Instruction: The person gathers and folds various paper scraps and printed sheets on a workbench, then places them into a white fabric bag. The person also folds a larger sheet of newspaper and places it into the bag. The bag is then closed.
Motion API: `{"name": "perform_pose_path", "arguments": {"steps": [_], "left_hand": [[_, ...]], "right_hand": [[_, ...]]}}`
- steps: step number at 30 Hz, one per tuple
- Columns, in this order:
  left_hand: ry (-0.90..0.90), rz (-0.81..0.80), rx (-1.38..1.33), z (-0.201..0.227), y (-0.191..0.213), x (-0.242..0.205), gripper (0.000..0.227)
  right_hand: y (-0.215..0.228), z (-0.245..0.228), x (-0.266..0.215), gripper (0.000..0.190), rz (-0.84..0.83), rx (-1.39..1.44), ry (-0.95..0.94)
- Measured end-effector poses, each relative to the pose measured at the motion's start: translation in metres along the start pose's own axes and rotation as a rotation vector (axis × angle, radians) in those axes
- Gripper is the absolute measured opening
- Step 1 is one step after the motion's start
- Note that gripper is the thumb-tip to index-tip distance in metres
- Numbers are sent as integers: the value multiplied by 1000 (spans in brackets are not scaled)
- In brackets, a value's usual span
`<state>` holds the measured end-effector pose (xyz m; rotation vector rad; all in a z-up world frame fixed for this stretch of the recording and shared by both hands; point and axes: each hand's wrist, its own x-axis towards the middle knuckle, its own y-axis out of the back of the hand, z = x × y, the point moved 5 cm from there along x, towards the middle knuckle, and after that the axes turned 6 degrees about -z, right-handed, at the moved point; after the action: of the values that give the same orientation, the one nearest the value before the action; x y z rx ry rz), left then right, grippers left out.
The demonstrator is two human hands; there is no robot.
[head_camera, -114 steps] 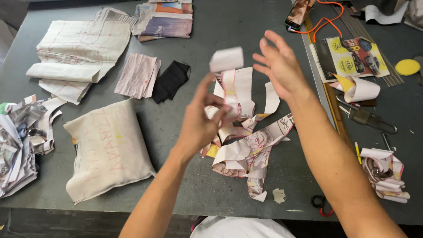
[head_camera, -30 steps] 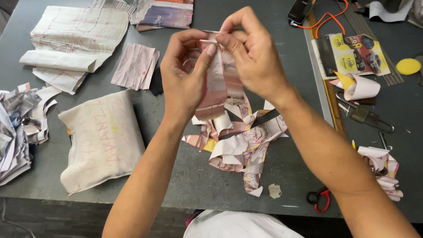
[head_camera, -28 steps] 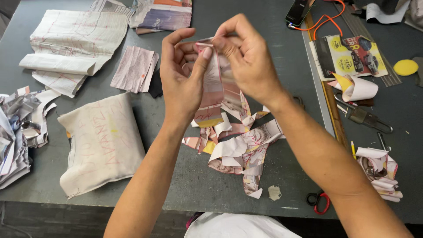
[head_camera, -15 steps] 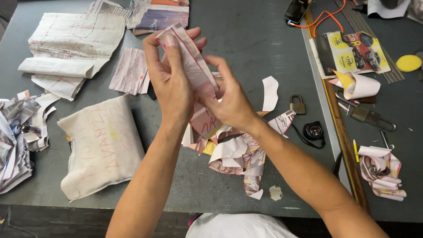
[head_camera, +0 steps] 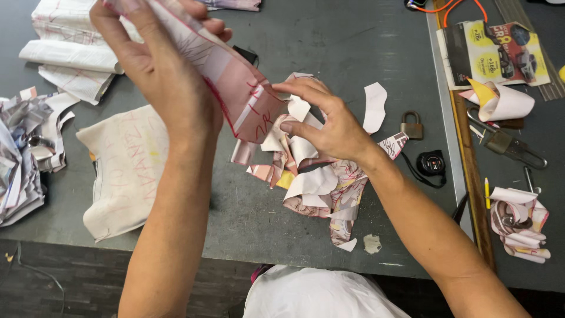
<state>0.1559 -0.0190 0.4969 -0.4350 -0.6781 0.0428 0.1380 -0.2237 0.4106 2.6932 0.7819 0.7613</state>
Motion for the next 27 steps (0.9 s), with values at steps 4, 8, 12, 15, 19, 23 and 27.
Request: {"name": "perform_pose_path", "arguments": {"steps": [4, 8, 12, 15, 19, 23, 27], "left_hand": [[-111, -25, 144, 3, -13, -9, 20], [-298, -103, 316, 8, -27, -15, 11], [-379, -94, 262, 4, -36, -16, 8], [-363, -6, 241, -5, -36, -11, 25], [-373, 114, 297, -11, -32, -2, 6], [-262, 71, 253, -7, -19, 1, 15], [-134, -7, 120, 16, 19, 1, 24]], "right_hand": [[-2, -19, 12, 33, 41, -168, 100], [-5, -38, 19, 28, 122, -136, 95], [-5, -54, 24, 28, 87, 19, 167], [-4, -49, 33, 34, -29, 463, 89], [-7, -31, 30, 31, -78, 410, -31], [-23, 3, 3, 22, -10, 308, -159], [-43, 41, -47, 24, -59, 290, -256]]}}
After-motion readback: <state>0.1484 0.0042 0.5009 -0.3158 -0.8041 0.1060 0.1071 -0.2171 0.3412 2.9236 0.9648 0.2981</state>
